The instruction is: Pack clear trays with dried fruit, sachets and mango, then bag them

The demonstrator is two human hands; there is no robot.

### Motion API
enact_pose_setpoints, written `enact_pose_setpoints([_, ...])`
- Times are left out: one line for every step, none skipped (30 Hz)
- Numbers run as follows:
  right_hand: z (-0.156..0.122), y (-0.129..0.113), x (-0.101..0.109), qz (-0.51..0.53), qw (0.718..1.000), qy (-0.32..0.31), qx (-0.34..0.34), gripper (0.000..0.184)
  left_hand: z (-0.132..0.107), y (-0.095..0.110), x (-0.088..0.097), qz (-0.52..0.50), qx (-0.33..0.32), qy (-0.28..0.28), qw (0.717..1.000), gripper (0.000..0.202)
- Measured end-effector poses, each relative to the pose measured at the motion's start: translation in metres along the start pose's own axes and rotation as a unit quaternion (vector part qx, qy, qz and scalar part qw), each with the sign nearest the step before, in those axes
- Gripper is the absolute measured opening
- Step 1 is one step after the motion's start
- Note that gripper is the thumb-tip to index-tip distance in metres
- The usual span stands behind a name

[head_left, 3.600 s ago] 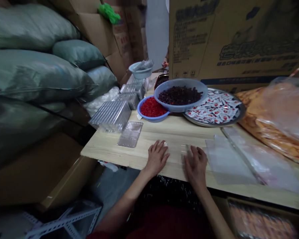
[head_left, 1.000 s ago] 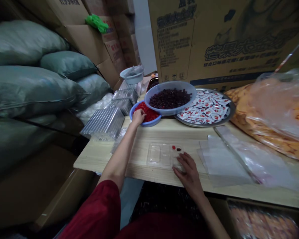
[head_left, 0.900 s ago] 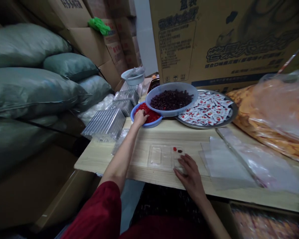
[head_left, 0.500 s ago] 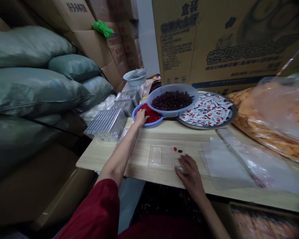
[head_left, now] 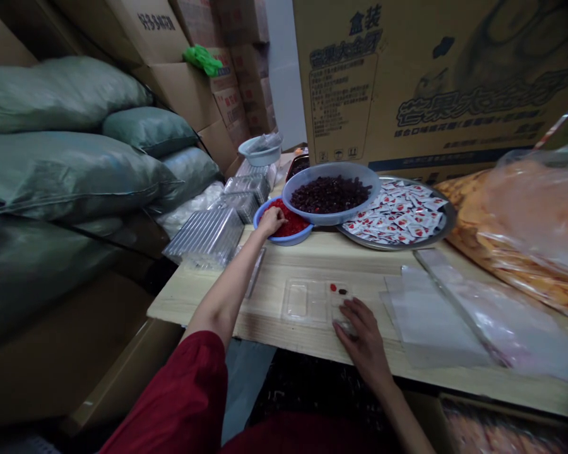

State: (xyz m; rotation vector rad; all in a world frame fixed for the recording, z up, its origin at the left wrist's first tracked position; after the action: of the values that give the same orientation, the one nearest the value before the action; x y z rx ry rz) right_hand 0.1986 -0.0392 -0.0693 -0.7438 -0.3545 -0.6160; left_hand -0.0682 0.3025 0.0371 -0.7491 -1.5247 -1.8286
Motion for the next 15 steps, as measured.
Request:
enact_pose_setpoints([0.0,0.0,0.0,0.002,1.0,-0.001,-0.001,0.035,0.001,0.0,0.001,-0.017,0.008,0.012,1.0,0.021])
enact_pose_setpoints([-0.001,0.001,0.0,0.002,1.0,0.0,-0.002,0.035,0.002,-0.001,0.003,-0.035,0.019,0.028,0.999,0.021])
enact_pose_setpoints([-0.002,0.001,0.0,0.002,1.0,0.0,-0.003,0.035,0.002,-0.002,0.004,-0.053,0.029,0.046,0.997,0.02])
enact_pose_setpoints([-0.002,0.001,-0.001,0.002,1.0,0.0,-0.004,0.035,0.0,-0.004,0.006,-0.07,0.038,0.064,0.995,0.02])
enact_pose_setpoints([-0.003,0.002,-0.001,0.003,1.0,-0.001,-0.005,0.035,-0.002,-0.005,0.006,-0.086,0.046,0.076,0.992,0.019])
enact_pose_setpoints([-0.003,0.002,-0.001,0.003,1.0,-0.002,-0.007,0.035,-0.006,-0.006,0.006,-0.099,0.051,0.081,0.99,0.019])
enact_pose_setpoints([-0.003,0.002,-0.002,0.003,1.0,-0.004,-0.009,0.035,-0.009,-0.007,0.006,-0.108,0.054,0.081,0.989,0.019])
enact_pose_setpoints([-0.004,0.002,-0.002,0.005,1.0,-0.006,-0.011,0.035,-0.013,-0.007,0.007,-0.114,0.056,0.079,0.989,0.019])
enact_pose_setpoints([-0.003,0.002,-0.002,0.005,1.0,-0.006,-0.013,0.035,-0.016,-0.006,0.009,-0.118,0.056,0.077,0.988,0.018])
enact_pose_setpoints([-0.003,0.002,-0.002,0.006,1.0,-0.006,-0.015,0.035,-0.018,-0.003,0.012,-0.12,0.055,0.079,0.988,0.017])
enact_pose_setpoints([-0.003,0.002,-0.002,0.008,1.0,-0.006,-0.016,0.035,-0.018,0.001,0.017,-0.122,0.052,0.088,0.987,0.015])
enact_pose_setpoints([-0.003,0.002,-0.001,0.011,1.0,-0.006,-0.018,0.035,-0.018,0.008,0.024,-0.124,0.047,0.102,0.986,0.012])
enact_pose_setpoints([-0.002,0.002,-0.001,0.014,1.0,-0.006,-0.02,0.034,-0.016,0.017,0.031,-0.128,0.04,0.12,0.984,0.01])
enact_pose_setpoints([-0.002,0.002,-0.001,0.016,1.0,-0.006,-0.022,0.034,-0.014,0.029,0.037,-0.131,0.026,0.139,0.981,0.01])
enact_pose_setpoints([-0.001,0.001,-0.001,0.018,1.0,-0.007,-0.023,0.033,-0.01,0.044,0.042,-0.131,0.003,0.153,0.98,0.011])
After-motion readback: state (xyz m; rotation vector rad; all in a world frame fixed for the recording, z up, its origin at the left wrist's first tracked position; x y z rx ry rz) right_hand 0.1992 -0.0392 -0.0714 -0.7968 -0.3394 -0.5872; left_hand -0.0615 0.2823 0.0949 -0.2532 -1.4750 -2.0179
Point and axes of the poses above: each hand's wrist, its own z-axis towards the middle knuckle, its own x-axis out of the back of the hand, y = z × x, the point moved 3 cm from there along z, towards the middle knuckle, and after that the axes turned 8 degrees about x, right-handed, at the moved point
